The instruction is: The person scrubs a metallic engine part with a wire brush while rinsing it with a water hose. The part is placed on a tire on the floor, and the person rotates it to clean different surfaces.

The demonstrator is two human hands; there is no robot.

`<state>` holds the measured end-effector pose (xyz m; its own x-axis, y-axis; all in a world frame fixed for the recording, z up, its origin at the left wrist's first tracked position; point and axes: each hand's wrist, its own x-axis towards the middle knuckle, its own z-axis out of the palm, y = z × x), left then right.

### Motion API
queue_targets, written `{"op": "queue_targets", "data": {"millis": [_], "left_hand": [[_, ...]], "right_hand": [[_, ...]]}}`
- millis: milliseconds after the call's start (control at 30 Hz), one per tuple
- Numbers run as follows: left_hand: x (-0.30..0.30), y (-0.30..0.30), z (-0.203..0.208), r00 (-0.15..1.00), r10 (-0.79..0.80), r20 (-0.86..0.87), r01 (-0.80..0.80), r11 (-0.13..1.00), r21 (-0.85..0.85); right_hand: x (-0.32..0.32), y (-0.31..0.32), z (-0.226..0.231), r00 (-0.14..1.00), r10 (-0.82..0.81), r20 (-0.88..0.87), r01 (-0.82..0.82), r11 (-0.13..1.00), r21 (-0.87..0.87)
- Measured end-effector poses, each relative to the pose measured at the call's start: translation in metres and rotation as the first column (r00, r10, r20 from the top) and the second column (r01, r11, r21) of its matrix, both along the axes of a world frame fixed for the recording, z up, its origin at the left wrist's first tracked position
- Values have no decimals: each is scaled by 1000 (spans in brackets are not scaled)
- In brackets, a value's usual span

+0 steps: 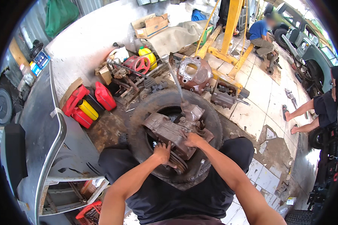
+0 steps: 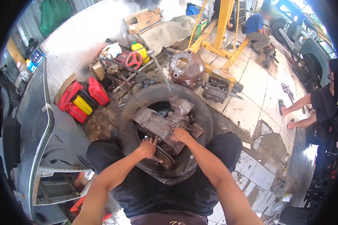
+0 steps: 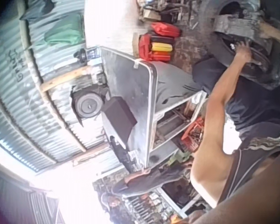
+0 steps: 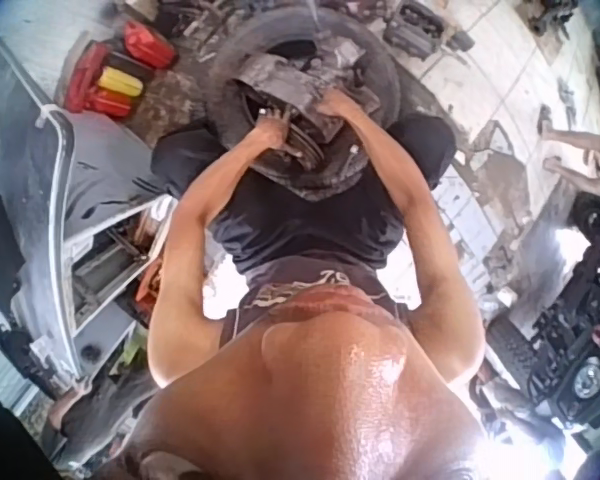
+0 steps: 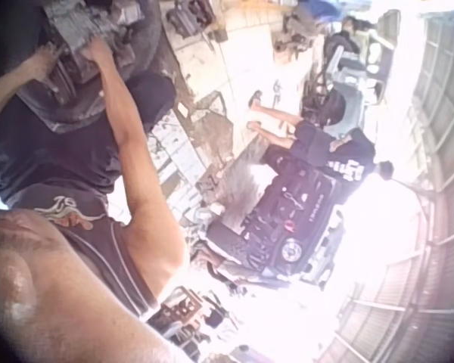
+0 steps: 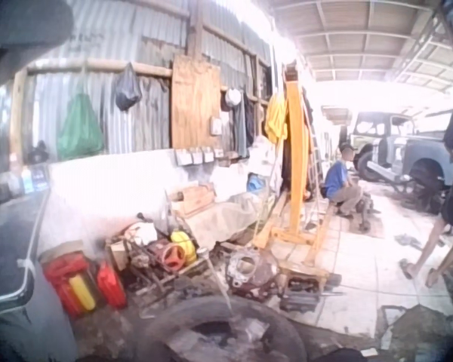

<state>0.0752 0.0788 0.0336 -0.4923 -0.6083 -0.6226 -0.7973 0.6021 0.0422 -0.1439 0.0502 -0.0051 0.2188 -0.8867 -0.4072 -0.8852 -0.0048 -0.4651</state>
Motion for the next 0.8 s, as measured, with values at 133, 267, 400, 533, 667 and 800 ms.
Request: {"op": "queue_targets", "data": {"millis": [133,267,400,533,667,800], "left_hand": [[0,0,-5,1000,-2,-3,2,1000,-16],[5,1,-4,1000,13,-7,-13,1000,-16],[0,-3,2,1000,21,-4,-21,999,28],[10,0,-3,999,38,6,-38,999,18],[5,1,2,1000,17,-12,-17,1000,-5],[2,1,2,999,24,-24,-23,1000,2]], "right_hand": [[-4,-11,3,1000,15,-22,-11,987,159],[2,-6,13,995,-71,-66,80,986,143],[-2,-12,12,992,-26,-121,47,984,173],[8,-4,38,994,2,-111,8,996,91],[6,-14,41,987,89,-137,-62,980,187],[-3,-18,21,988,98,-123,-77,984,164]]}}
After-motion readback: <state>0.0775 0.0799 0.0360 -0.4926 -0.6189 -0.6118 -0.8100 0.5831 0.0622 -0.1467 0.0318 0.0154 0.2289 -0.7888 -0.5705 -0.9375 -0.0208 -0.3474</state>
